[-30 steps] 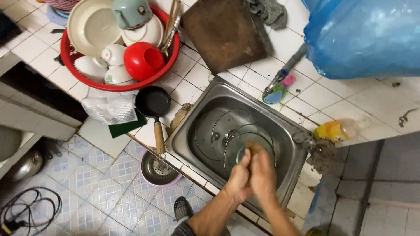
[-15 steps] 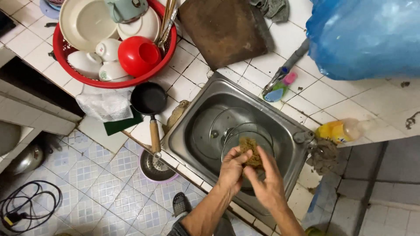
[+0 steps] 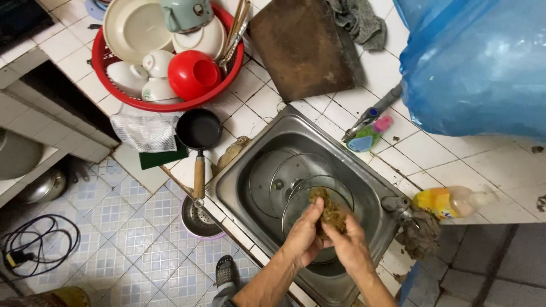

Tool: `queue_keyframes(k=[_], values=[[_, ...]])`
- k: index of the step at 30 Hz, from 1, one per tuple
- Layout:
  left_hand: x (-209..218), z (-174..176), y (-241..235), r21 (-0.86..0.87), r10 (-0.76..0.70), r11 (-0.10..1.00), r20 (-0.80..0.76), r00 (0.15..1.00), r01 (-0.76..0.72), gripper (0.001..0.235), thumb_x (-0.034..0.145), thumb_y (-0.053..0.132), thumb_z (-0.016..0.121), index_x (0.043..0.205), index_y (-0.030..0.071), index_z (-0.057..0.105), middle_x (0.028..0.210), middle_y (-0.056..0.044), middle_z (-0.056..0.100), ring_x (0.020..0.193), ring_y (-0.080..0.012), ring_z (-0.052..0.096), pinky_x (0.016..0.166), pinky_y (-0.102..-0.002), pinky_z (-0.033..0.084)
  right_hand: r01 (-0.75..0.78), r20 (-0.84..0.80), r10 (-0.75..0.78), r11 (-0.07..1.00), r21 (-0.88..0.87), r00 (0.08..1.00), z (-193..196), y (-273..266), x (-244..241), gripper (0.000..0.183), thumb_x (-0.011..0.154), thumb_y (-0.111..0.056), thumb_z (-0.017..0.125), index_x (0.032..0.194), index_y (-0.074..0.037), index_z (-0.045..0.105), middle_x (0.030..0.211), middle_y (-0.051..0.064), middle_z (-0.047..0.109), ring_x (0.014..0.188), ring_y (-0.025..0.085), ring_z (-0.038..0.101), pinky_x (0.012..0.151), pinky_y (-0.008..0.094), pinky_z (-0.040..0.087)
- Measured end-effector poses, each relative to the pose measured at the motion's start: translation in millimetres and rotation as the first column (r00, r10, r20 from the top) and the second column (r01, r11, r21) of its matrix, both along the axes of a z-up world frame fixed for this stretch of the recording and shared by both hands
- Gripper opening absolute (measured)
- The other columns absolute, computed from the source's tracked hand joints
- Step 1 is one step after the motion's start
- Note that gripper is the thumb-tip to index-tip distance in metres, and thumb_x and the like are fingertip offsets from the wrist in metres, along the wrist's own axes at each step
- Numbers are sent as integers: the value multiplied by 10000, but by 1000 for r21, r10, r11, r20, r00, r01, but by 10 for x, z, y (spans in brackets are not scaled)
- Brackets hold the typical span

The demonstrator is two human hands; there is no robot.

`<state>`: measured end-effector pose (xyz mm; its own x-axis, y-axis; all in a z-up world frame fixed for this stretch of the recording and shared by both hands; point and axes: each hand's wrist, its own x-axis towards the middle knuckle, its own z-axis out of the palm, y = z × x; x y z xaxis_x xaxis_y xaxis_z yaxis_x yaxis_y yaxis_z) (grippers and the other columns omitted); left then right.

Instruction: Washing a glass pot lid and other kitchenware in a sink using a sponge and water.

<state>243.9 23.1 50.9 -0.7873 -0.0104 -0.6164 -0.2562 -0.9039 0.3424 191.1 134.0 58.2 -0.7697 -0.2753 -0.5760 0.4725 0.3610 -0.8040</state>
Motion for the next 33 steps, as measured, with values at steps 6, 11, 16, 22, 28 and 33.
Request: queue_keyframes(k=[6,11,16,22,28,33], values=[[7,-260,-46,95,229,964,183,956,-249,234,942,274,634,1118,126,678,1074,-101,679,1002,-251,621,891,-418,526,-397,-351,456,889,229,818,-48,87,62,661,800,-308,728,1427,-168,575,1469,2,574,1368,185,527,1110,366,451],[48,-534,-115,15,169,985,131,977,-172,311,871,81,509,1133,167,653,1022,-74,694,924,-224,643,712,-388,552,-357,-26,368,915,190,929,123,148,31,887,694,-518,647,1524,-277,447,1568,104,483,1406,289,511,1153,513,444],[96,-827,-176,99,252,960,108,962,-262,198,912,106,562,1067,197,647,950,-37,681,810,-213,639,586,-374,501,18,-174,6,991,135,985,-113,207,-149,468,871,-190,678,1335,-141,651,1294,89,679,1160,189,643,1012,362,535],[-94,-965,-307,75,313,943,116,942,-323,128,946,247,621,1069,233,654,833,-7,660,689,-155,617,451,-313,411,177,-534,-146,984,7,833,-511,487,-1010,380,963,-170,673,1317,-36,634,1136,72,676,918,150,656,835,261,563],[-449,-705,-493,98,266,953,187,946,-288,517,915,189,632,1406,145,478,1228,-89,666,1088,-259,654,879,-421,553,181,-864,137,951,252,485,-92,232,-1678,334,1090,-164,600,1323,74,610,1172,208,693,852,261,709,732,342,587],[-884,-675,-368,99,344,932,63,937,-349,171,875,277,771,962,160,682,878,-23,715,763,-189,674,631,-399,547,206,-782,436,800,564,446,318,-60,-1734,486,1073,-152,551,1508,35,443,1499,266,451,1015,309,627,876,574,483]])
